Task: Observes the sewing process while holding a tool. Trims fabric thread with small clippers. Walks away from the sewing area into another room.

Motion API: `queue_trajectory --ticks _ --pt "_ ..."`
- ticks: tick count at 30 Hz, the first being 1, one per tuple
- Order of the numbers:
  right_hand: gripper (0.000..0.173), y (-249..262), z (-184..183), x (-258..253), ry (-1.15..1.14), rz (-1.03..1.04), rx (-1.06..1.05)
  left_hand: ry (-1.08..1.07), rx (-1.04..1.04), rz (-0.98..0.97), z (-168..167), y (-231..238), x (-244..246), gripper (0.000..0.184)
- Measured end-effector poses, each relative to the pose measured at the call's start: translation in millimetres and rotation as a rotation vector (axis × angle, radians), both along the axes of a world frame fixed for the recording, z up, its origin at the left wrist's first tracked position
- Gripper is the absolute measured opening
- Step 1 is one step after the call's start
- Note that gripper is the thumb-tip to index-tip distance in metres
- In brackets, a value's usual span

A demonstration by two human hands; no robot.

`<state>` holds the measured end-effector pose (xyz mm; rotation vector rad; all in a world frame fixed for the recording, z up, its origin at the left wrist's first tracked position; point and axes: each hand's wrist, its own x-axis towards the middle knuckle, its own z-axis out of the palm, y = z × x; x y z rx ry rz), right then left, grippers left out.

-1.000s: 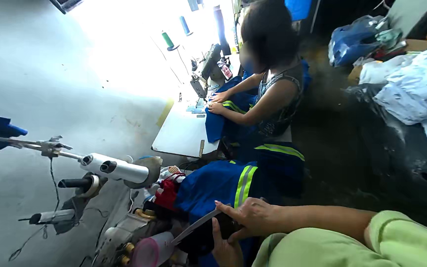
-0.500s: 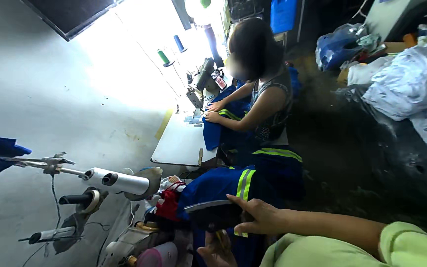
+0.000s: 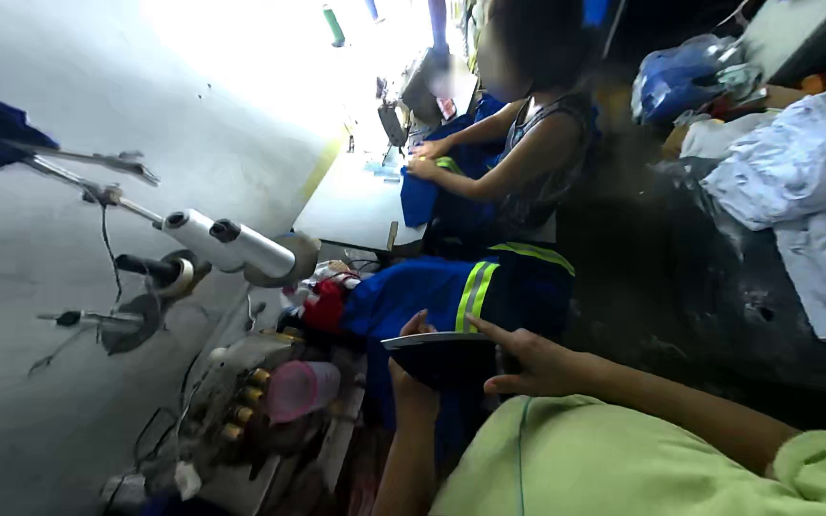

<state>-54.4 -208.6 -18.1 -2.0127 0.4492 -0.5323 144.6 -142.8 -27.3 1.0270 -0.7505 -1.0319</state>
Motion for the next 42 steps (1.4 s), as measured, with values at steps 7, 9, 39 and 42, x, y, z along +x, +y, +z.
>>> queue_trajectory --ticks 7,9,39,42 --pt "0.096 5.2 24.9 24.8 0.171 -0.072 -0.074 0.194 -0.125 -0.174 -2.8 15.8 1.2 0.057" --pt "0.096 3.0 26.8 27.8 0.18 -0.063 -0.081 0.268 -0.101 -0.161 -1.6 20.0 -0.8 0.062" --pt "0.09 -1.2 23.6 24.3 0.027 0.06 -0.139 0.109 0.001 0.126 24.8 33.3 -48.1 0.026" --pt "0.087 0.8 21.8 25.5 0.037 0.045 -0.173 0.11 0.023 0.233 26.0 28.5 -55.4 0.027"
